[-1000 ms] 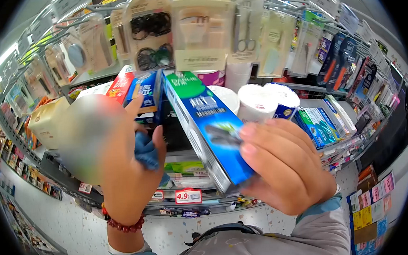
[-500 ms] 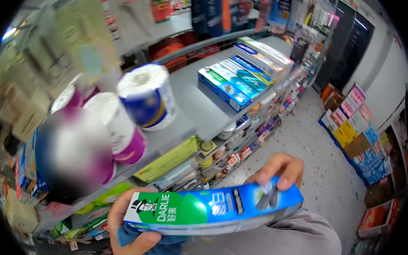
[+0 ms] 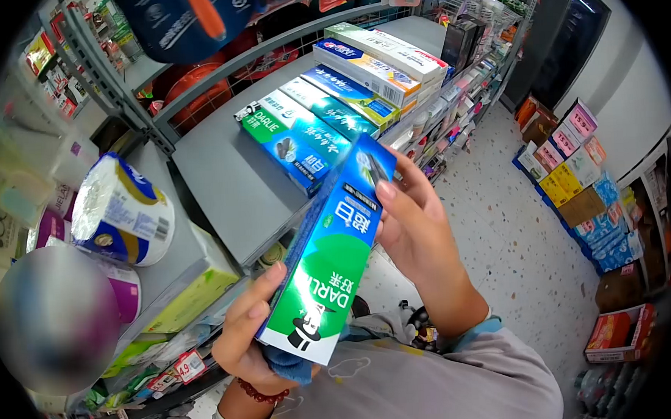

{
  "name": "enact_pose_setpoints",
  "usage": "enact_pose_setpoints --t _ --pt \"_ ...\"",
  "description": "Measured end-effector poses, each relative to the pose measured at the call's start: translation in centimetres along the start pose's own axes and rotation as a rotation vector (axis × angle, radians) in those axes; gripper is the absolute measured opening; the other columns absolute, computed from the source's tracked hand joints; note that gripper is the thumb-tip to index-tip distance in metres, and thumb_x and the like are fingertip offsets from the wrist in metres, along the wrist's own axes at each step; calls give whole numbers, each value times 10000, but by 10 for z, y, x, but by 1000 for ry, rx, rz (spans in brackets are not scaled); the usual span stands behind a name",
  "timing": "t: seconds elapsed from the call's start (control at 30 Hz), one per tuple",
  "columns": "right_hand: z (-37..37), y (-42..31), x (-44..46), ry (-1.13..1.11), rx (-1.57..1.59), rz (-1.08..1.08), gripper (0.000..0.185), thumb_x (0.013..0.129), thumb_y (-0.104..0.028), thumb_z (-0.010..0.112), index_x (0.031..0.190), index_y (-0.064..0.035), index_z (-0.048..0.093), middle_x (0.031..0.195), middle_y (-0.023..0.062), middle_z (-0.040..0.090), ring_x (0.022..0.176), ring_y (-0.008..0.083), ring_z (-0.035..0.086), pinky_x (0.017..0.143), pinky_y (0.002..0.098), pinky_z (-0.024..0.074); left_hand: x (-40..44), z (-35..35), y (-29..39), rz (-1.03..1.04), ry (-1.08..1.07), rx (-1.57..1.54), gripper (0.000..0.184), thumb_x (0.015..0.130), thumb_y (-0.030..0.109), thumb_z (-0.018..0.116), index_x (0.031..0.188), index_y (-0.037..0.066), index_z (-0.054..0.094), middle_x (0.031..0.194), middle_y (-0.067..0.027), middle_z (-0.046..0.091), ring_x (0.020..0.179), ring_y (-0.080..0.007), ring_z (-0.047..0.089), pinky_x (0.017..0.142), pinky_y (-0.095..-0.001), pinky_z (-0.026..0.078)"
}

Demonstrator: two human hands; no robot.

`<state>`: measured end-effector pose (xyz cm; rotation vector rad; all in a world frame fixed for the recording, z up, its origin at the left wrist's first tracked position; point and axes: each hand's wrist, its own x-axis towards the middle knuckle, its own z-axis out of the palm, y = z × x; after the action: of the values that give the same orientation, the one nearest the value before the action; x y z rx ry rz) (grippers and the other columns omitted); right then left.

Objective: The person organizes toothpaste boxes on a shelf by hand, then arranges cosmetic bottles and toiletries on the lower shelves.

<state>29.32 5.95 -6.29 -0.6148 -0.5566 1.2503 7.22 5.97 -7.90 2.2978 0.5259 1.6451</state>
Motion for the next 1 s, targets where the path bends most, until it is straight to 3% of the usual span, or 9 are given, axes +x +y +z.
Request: enact_pose_setpoints --t 0.17,0.33,0.43,0.53,0.57,0.67,0.8,0.87,1.0 --pt "-13 -26 40 -134 -90 -37 762 982 -137 766 1603 -10 343 1462 163 555 1300 260 619 1010 440 592 -3 37 -8 -139 176 5 785 903 328 871 1404 17 353 1385 -395 552 1223 -374 661 1051 -461 550" --pt "-67 -56 54 -481 -331 -73 756 914 -137 834 1543 12 440 1456 155 573 1263 239 639 1021 387 576 -12 23 -10 -716 421 -321 956 947 572 758 1568 -24 342 1507 -154 485 1331 -251 540 1124 -412 449" --pt "-71 -66 44 -632 -558 -134 741 832 -88 896 1464 21 526 1406 150 599 1219 238 667 1025 363 561 12 33 -13 -787 517 -720 750 1071 427 642 1600 -12 342 1472 -126 539 1300 -196 569 1108 -373 466" --pt "-66 -53 30 -507 -765 -326 763 729 -68 949 1399 -2 591 1287 151 646 1120 259 698 887 328 586 36 41 -20 -871 534 -624 641 1102 345 605 1584 -20 391 1402 -113 602 1260 -183 601 1090 -339 477" --pt "-66 -48 32 -517 -765 -320 763 729 -68 949 1399 -2 591 1287 151 646 1120 259 698 887 328 586 42 38 -27 -926 492 -538 599 1107 295 605 1578 -33 435 1316 -98 655 1227 -169 623 1071 -316 483" --pt "-41 -26 45 -397 -1221 -1030 726 676 -100 971 1328 -39 657 1107 165 686 908 302 688 739 348 572 56 48 -37 -904 464 -406 619 1083 266 655 1577 -46 453 1287 -101 671 1204 -150 621 1052 -308 484" --pt "-26 19 73 -308 -1202 -1120 727 693 -94 961 1343 -36 639 1133 141 631 891 277 652 770 345 547 64 50 -33 -888 197 -316 626 1049 202 706 1562 -66 469 1430 -178 633 1327 -178 578 1113 -321 446" --pt "-22 26 76 -331 -1371 -874 713 738 -157 943 1373 -49 639 1128 160 636 999 338 646 827 435 527 59 47 -37 -875 -12 -207 640 1038 209 716 1555 -78 470 1543 -244 558 1447 -272 520 1193 -377 388" --pt "-24 20 75 -410 -1517 -841 731 793 -207 904 1448 -77 606 1290 183 577 1183 401 565 980 532 428 58 46 -39 -805 -135 -55 657 1031 236 722 1554 -75 471 1554 -259 538 1456 -309 512 1193 -394 388"
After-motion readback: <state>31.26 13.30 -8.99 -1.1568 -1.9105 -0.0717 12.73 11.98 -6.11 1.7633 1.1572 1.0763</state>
